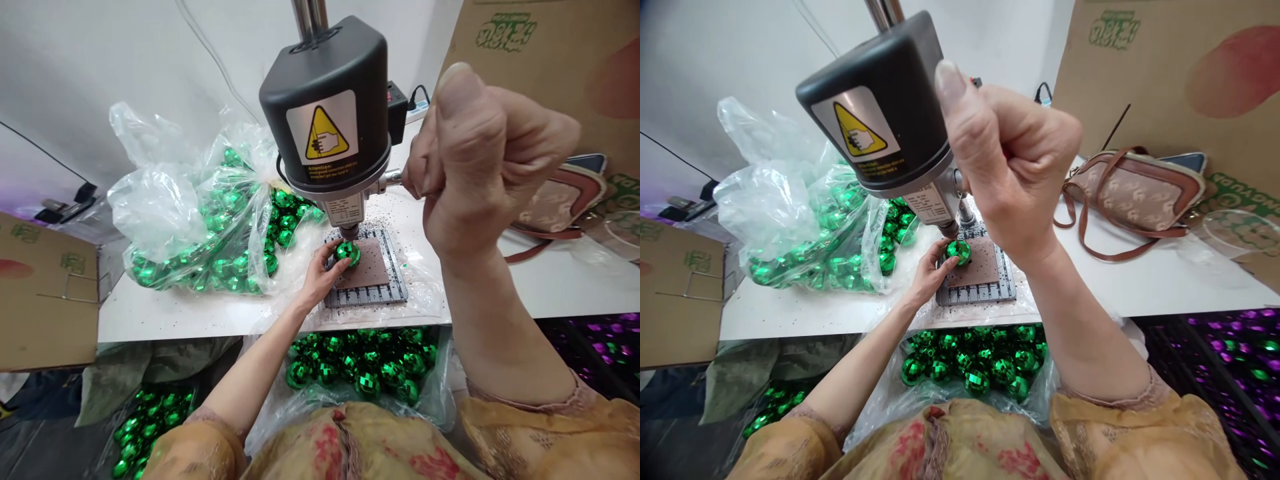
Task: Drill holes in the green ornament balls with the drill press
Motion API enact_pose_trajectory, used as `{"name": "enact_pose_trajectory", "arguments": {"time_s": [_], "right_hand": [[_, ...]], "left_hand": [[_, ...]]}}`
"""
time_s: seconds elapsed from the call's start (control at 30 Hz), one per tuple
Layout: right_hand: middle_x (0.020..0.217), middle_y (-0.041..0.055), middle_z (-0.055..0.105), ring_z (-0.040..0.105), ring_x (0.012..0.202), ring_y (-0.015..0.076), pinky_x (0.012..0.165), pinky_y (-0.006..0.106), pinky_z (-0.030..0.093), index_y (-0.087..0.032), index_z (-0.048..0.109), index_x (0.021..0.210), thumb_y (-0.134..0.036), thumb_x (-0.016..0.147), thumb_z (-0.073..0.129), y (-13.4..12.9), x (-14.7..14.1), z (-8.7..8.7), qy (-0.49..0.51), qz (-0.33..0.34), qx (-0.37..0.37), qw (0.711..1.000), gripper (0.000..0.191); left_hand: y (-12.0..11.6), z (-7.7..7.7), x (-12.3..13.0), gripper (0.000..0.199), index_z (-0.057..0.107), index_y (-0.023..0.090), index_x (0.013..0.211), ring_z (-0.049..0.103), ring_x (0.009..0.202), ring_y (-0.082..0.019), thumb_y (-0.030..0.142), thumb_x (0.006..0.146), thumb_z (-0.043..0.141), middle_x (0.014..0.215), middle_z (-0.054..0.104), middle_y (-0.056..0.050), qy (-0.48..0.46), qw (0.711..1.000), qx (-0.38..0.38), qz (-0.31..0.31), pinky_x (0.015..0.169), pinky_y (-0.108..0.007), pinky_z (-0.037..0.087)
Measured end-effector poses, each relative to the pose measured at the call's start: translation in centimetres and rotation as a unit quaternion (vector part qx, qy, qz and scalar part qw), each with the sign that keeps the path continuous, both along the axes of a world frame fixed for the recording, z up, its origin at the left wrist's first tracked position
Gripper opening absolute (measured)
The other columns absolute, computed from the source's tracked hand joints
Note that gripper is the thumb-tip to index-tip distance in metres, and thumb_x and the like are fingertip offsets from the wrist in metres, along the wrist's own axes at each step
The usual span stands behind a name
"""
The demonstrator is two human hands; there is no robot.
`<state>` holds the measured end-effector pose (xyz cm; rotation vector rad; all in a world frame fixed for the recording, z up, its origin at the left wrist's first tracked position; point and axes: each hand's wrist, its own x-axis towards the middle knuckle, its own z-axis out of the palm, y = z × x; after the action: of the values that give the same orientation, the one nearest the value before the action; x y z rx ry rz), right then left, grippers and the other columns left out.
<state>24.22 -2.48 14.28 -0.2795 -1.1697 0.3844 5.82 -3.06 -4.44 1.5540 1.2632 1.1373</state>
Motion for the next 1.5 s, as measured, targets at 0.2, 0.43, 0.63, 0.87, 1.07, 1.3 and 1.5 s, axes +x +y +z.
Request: {"name": "enact_pose_trajectory", "arguments": {"time_s": [0.2, 0.43, 0.63, 0.87, 1.07, 1.3, 1.5], "right_hand": [[0.045, -0.0043, 0.027, 0.03, 0.043, 0.005, 0.049, 0.03, 0.016, -0.018, 0.035, 0.05, -0.036, 0.089, 0.067, 0.8, 0.1, -0.2, 0.01, 0.008, 0.039, 0.999, 0.054], [0.045, -0.0052, 0.031, 0.033, 0.042, 0.0032, 0.05, 0.029, 0.017, -0.017, 0.037, 0.049, -0.041, 0.087, 0.067, 0.5, -0.3, 0.0, 0.001, -0.038, 0.015, 0.999, 0.054], [0.046, -0.0051, 0.037, 0.032, 0.044, 0.0023, 0.053, 0.029, 0.019, -0.016, 0.042, 0.05, -0.046, 0.09, 0.061, 0.7, -0.4, 0.8, 0.0, -0.07, -0.014, 0.997, 0.053], [0.047, -0.0056, 0.036, 0.031, 0.041, 0.0003, 0.049, 0.026, 0.022, -0.018, 0.041, 0.05, -0.051, 0.092, 0.055, 2.5, 0.1, 2.2, -0.014, -0.023, -0.044, 0.999, 0.055], [0.045, -0.0064, 0.034, 0.029, 0.04, -0.002, 0.046, 0.023, 0.022, -0.016, 0.038, 0.049, -0.047, 0.092, 0.056, 2.6, -0.2, 2.4, 0.0, -0.027, -0.053, 0.998, 0.056], [0.042, -0.0071, 0.033, 0.028, 0.039, -0.0016, 0.046, 0.021, 0.021, -0.016, 0.039, 0.046, -0.008, 0.094, 0.05, 2.5, -0.1, 2.9, 0.019, -0.004, -0.061, 0.998, 0.049], [0.04, -0.0083, 0.032, 0.032, 0.039, -0.0016, 0.045, 0.017, 0.024, -0.017, 0.039, 0.044, -0.01, 0.092, 0.052, 3.0, 0.2, 3.9, -0.001, 0.022, -0.139, 0.99, 0.05]], "left_hand": [[-0.1, -0.2, 0.4, 0.054, 0.067, 0.022, 0.129, 0.059, 0.125, -0.031, 0.046, 0.083, 0.078, 0.128, 0.069, -0.012, 0.038, 0.999, 0.019, 0.026, 0.113, -0.049, 0.042], [-0.5, -0.7, 0.4, 0.058, 0.06, 0.022, 0.137, 0.057, 0.13, -0.031, 0.05, 0.088, 0.071, 0.135, 0.065, -0.011, -0.007, 1.0, -0.001, 0.02, 0.115, -0.047, 0.042], [-0.5, -0.8, 0.5, 0.06, 0.059, 0.023, 0.138, 0.058, 0.13, -0.031, 0.054, 0.088, 0.07, 0.135, 0.066, -0.011, -0.015, 1.0, -0.01, 0.024, 0.115, -0.047, 0.043], [-0.6, -0.4, 1.1, 0.053, 0.066, 0.023, 0.13, 0.056, 0.13, -0.031, 0.053, 0.086, 0.072, 0.133, 0.066, -0.011, 0.046, 0.998, 0.031, 0.043, 0.116, -0.048, 0.04], [-0.9, 0.0, 1.8, 0.055, 0.065, 0.025, 0.129, 0.048, 0.142, -0.033, 0.048, 0.081, 0.079, 0.138, 0.063, -0.011, 0.086, 0.993, 0.069, 0.029, 0.119, -0.052, 0.036], [-1.1, 0.3, 2.2, 0.058, 0.063, 0.022, 0.128, 0.066, 0.115, -0.028, 0.05, 0.081, 0.08, 0.123, 0.071, -0.01, 0.041, 0.998, 0.032, 0.045, 0.106, -0.044, 0.05], [-1.1, 0.5, 2.1, 0.06, 0.061, 0.02, 0.132, 0.067, 0.112, -0.026, 0.056, 0.086, 0.072, 0.115, 0.074, -0.01, 0.01, 0.999, 0.008, 0.039, 0.103, -0.041, 0.051]]}}
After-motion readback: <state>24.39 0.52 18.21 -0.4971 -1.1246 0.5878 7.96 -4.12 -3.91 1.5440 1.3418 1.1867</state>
